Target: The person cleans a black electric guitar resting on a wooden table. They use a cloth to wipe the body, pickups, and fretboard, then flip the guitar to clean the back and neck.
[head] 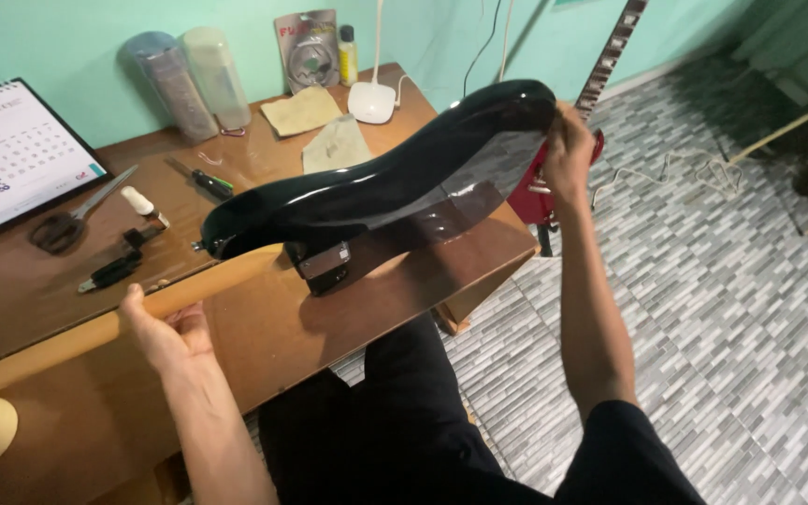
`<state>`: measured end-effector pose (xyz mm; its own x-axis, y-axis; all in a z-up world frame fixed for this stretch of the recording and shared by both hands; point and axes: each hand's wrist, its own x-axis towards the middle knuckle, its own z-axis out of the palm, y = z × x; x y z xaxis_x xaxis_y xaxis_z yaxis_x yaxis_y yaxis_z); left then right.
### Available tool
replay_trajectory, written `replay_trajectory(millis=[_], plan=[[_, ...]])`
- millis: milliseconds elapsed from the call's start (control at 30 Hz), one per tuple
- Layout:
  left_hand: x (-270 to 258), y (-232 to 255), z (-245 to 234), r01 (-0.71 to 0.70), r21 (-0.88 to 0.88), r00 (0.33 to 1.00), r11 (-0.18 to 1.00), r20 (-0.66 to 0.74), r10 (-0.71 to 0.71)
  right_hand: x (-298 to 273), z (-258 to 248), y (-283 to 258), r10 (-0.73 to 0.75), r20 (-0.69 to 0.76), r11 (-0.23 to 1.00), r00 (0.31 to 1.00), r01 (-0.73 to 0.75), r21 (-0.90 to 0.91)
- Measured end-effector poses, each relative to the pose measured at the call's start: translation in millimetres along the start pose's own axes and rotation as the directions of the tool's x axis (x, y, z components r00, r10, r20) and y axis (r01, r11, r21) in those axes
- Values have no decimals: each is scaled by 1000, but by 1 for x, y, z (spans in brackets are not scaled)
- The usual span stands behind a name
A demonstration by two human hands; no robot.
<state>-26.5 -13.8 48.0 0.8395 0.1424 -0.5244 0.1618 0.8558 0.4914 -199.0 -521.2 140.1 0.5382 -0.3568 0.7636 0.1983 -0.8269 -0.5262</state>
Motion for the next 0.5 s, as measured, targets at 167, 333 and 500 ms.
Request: replay_trajectory(millis=[167, 333, 500], plan=[[-16, 2, 11, -61, 69, 997, 996, 48, 58, -47, 16, 62, 210, -24, 961, 977, -202, 190], [-6, -1, 2, -37, 49, 999, 998, 38, 35, -45, 13, 56, 331, -23, 904, 943, -310, 295], [-10, 0, 6, -64, 63, 996, 996, 59, 60, -11, 4, -15, 413, 47, 863, 909, -407, 298]])
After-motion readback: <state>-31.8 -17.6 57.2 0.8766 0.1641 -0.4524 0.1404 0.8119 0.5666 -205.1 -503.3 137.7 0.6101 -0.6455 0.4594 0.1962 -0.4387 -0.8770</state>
